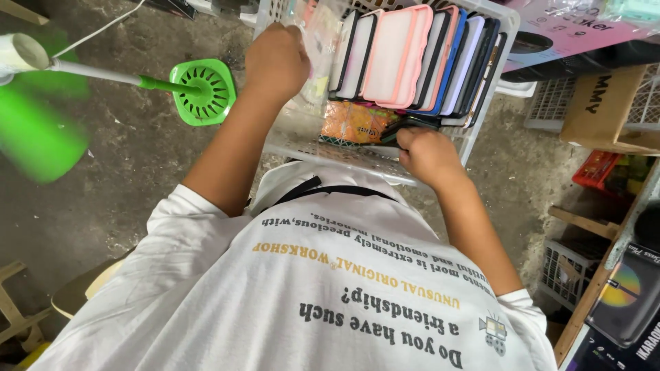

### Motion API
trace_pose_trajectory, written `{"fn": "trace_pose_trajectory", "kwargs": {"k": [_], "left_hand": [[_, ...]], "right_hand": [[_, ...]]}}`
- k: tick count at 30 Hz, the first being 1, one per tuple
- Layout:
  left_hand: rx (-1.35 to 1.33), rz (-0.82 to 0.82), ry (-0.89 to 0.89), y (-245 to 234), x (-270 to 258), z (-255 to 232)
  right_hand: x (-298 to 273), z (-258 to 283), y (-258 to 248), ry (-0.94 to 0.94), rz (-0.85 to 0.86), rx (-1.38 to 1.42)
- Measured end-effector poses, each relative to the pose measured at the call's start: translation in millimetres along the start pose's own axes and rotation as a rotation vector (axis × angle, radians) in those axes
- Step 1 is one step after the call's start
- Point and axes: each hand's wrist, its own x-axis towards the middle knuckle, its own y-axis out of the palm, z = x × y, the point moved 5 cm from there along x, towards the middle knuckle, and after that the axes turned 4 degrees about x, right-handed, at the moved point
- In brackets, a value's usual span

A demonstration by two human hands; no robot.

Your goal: The person sorts through a white plastic basket filled with various phone cases. They pick up individual cases, remove them from their plastic packaging, and place them into a cardboard box on the right side of the frame. The person handles multiple cases of different colors and designs throughout the process.

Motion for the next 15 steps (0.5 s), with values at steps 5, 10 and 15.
{"fn": "trace_pose_trajectory", "kwargs": {"k": [5, 10, 15], "left_hand": [[-0.554, -0.114, -0.083, -30, -1, -5], [-1.135, -0.164, -0.193, -28, -1, -13], [-1.490, -0.348, -0.196, -26, -8, -35]], "right_hand": [[-12, 17, -55, 0.176, -0.156, 0.209], [-42, 7, -88, 0.121, -0.374, 0.516], [-62, -21, -85, 0.142, -0.648, 1.135]]}}
